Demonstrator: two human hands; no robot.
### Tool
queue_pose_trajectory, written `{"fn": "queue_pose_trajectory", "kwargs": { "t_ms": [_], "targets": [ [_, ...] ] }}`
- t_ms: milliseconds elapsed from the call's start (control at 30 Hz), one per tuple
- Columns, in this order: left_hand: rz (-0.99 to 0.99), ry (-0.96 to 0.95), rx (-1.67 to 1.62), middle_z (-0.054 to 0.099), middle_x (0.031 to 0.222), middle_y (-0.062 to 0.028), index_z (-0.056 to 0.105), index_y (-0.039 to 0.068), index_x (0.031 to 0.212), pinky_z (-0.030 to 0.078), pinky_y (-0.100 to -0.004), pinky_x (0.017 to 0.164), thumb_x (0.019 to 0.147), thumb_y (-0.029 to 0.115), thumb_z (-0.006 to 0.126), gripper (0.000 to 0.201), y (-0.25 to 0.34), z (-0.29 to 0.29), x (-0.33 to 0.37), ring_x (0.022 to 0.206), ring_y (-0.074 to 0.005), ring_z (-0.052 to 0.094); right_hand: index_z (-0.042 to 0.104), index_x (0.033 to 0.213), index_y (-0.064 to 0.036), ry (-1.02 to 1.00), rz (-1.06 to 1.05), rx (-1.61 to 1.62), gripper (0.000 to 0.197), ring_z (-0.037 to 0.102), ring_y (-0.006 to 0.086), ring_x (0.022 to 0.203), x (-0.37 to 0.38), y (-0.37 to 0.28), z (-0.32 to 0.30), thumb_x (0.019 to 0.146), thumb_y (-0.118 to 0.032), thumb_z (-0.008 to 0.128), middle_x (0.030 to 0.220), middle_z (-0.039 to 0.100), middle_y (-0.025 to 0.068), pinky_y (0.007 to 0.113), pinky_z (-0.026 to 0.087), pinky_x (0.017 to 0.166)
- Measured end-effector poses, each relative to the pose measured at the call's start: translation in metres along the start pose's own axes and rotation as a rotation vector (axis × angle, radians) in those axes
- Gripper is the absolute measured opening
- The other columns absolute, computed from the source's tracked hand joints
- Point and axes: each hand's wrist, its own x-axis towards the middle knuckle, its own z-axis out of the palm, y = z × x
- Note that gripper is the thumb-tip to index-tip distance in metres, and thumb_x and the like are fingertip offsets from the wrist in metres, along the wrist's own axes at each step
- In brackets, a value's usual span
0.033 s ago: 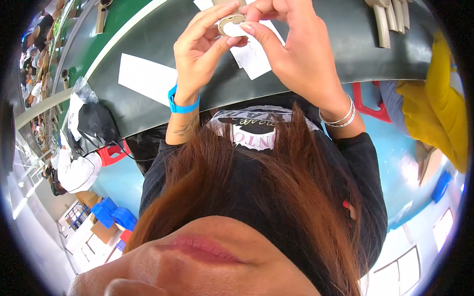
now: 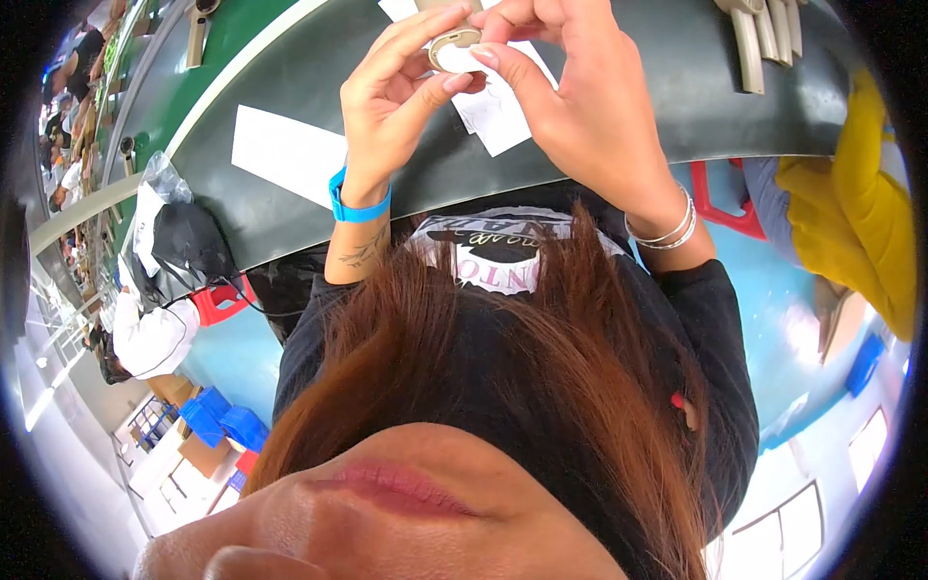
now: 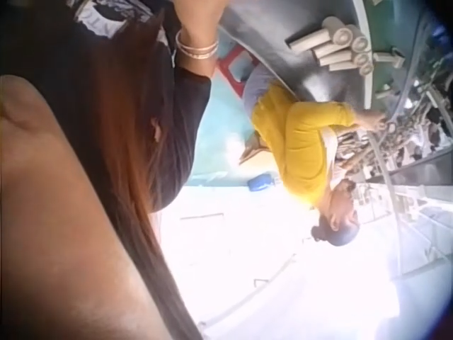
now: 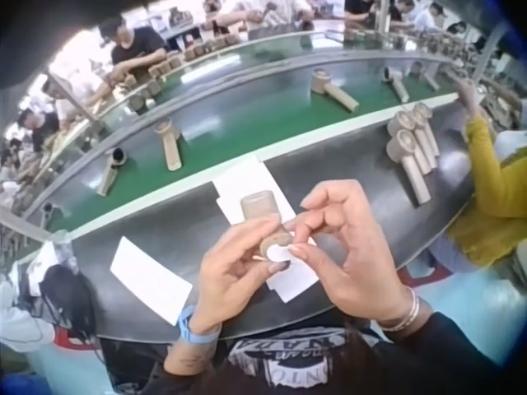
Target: The person picks up mini fan handles, peels circular stickers from sticker backing sheets, and attaches the stickers onto the bottom of each fan handle before placing them down on the table.
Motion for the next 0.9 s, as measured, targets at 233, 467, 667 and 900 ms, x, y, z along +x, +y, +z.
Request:
{"fn": "queue_pose_trajectory", "kwargs": {
  "t_ms": [233,467,667,900],
  "targets": [
    [-0.099,-0.045,-0.121,0.050,0.123,-0.0132,0.057,-0.001,0.121,0.058,-0.0288,0.080,0.079,-0.007,0.066,0.044,0.0021,0.0005,-0.0023,0.097,-0.0196,0.060,0.038,0.116,-0.0018,-0.015,0.070,-0.003,0.040,0.061,0.0191,0.097,-0.0012,-0.0019,-0.0041,0.084,0.007,0.060,0.085,0.058,0.0080,0.030,0.046,0.087],
    [-0.112,-0.051,-0.111,0.051,0.123,-0.0133,0.057,0.000,0.121,0.058,-0.0286,0.080,0.079,-0.006,0.066,0.043,0.0026,0.0015,-0.0018,0.097,-0.0192,0.060,0.039,0.115,-0.0021,-0.011,0.073,-0.008,0.039,0.061,0.0184,0.097,-0.0009,-0.0028,-0.0054,0.084,0.007,0.060,0.086,0.058,0.0077,0.030,0.047,0.086],
    [-0.089,-0.055,-0.070,0.051,0.122,-0.0136,0.058,-0.001,0.120,0.057,-0.0289,0.079,0.081,-0.003,0.066,0.040,0.0018,0.0020,-0.0015,0.095,-0.0183,0.060,0.040,0.115,-0.0021,-0.018,0.060,-0.039,0.039,0.061,0.0180,0.096,-0.0013,-0.0026,-0.0073,0.083,0.007,0.060,0.087,0.058,0.0076,0.030,0.047,0.086],
    [-0.084,-0.053,-0.103,0.051,0.122,-0.0149,0.058,-0.002,0.119,0.057,-0.0299,0.077,0.081,-0.003,0.065,0.038,-0.0005,0.0048,-0.0003,0.091,-0.0188,0.061,0.040,0.115,-0.0019,-0.025,0.042,-0.083,0.039,0.061,0.0179,0.095,-0.0002,-0.0053,-0.0088,0.083,0.007,0.061,0.087,0.059,0.0072,0.030,0.047,0.084]
  ]
}}
